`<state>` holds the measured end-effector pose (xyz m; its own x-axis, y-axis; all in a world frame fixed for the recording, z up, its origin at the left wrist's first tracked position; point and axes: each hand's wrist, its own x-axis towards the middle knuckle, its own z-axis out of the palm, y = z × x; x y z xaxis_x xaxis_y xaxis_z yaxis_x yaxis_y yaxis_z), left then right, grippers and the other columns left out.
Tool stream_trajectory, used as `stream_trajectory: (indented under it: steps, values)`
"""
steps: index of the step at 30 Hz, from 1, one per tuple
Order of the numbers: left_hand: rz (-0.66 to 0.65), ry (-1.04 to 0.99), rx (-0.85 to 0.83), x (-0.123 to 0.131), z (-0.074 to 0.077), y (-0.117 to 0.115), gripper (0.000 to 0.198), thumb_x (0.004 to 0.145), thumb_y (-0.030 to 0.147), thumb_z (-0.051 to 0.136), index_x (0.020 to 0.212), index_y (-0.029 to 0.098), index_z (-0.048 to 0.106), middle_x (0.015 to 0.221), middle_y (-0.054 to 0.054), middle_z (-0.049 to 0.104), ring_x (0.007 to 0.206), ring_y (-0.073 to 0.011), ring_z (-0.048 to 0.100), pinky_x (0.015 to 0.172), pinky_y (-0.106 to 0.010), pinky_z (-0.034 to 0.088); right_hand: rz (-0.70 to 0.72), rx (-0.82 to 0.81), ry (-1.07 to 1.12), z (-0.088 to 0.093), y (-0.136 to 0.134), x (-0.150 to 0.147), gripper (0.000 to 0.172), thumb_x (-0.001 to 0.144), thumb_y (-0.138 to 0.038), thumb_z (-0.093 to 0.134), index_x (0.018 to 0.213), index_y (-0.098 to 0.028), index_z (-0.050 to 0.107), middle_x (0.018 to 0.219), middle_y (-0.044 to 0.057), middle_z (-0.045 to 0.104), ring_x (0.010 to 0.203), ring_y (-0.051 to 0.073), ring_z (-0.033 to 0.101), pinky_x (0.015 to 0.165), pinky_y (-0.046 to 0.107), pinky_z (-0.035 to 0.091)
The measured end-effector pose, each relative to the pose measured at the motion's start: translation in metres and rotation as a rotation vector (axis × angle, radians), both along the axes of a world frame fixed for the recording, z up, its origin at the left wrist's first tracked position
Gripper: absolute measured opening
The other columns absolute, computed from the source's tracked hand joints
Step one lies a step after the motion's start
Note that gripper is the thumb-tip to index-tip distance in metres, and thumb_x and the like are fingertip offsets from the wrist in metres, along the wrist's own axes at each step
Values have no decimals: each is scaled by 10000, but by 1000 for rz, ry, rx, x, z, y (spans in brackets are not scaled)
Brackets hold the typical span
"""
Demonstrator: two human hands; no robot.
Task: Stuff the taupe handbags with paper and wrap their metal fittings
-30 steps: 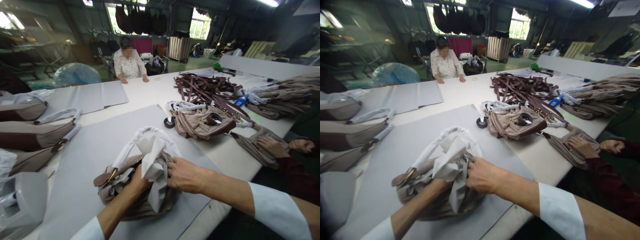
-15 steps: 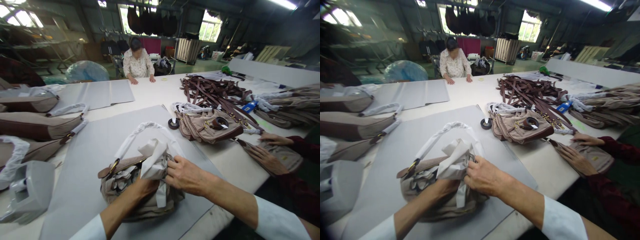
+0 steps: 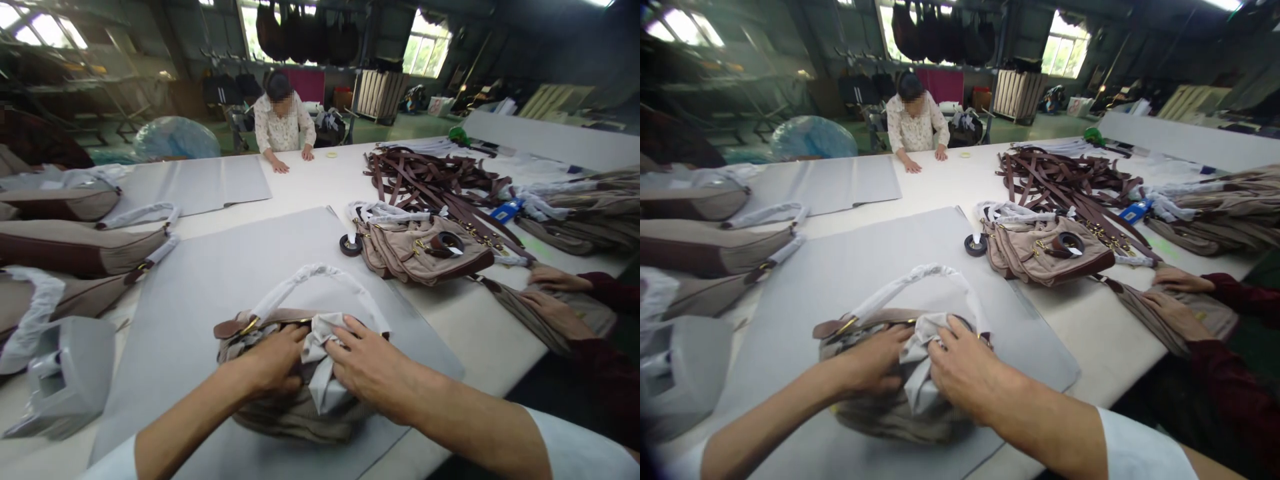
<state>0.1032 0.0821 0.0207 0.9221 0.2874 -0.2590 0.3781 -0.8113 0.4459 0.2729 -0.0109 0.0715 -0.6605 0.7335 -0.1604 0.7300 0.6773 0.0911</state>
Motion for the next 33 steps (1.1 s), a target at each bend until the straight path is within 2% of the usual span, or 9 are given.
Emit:
stream_trajectory:
  steps: [3,6,9,15,18,21,26,30,33]
  values:
    - [-34,39,47,-9,2,13,482,688,342,678,1131,185,572,1261,-122,547,1216,-325,436,1006,-426,366,68,-144,-78,-8,-1,-12,85,704,-220,640,718,-139,660,763,96,652,780,249,590,906,448,402]
    - [-37,115,108,-4,-1,13,380,753,404,619,1016,129,631,1101,-163,631,1061,-332,558,924,-415,425,6,-319,-189,-9,4,-24,94,734,-204,603,730,-142,675,710,93,671,648,228,607,658,385,492]
    - [174,180,171,4,-6,12,377,843,450,488,883,125,674,913,-169,683,877,-306,635,842,-399,456,-101,-422,-297,-10,17,-30,197,809,-115,499,798,-153,693,760,100,702,653,242,651,506,348,491]
    - [421,238,187,-1,-9,4,578,807,621,441,898,103,682,876,-207,689,851,-355,649,771,-432,483,-189,-474,-376,-20,29,-28,144,776,-102,575,830,-110,709,836,155,710,759,309,678,576,404,534]
    - [372,202,123,-12,-1,-7,504,830,553,449,1003,120,639,946,-188,676,898,-345,636,805,-445,483,-225,-440,-310,-15,14,-23,197,852,-183,513,866,-128,702,809,138,708,739,285,678,581,374,524]
    - [198,122,8,-26,7,-16,415,790,379,569,1156,187,541,1131,-136,612,999,-301,597,865,-413,471,-259,-326,-125,-6,-4,-19,381,896,-442,453,965,-134,665,832,143,693,702,278,667,551,360,497]
    - [171,195,-144,-34,4,-10,806,586,348,739,1305,224,396,1235,-122,556,1122,-312,526,923,-389,442,-163,-376,-190,-5,-20,-19,579,663,-645,663,939,-137,636,819,121,663,725,285,628,674,425,493]
    - [211,163,-98,-27,3,-2,426,642,303,662,1045,202,566,1084,-81,627,1033,-274,569,859,-328,444,-106,-312,-260,-14,-29,-18,405,629,-374,787,912,-133,627,830,118,654,750,273,602,766,455,475]
    - [210,141,-92,-23,12,2,112,723,281,565,787,189,566,816,-29,648,785,-205,606,676,-263,439,-108,-256,-234,-16,-34,-19,349,699,-278,714,990,-115,612,880,152,655,813,291,599,828,503,450]
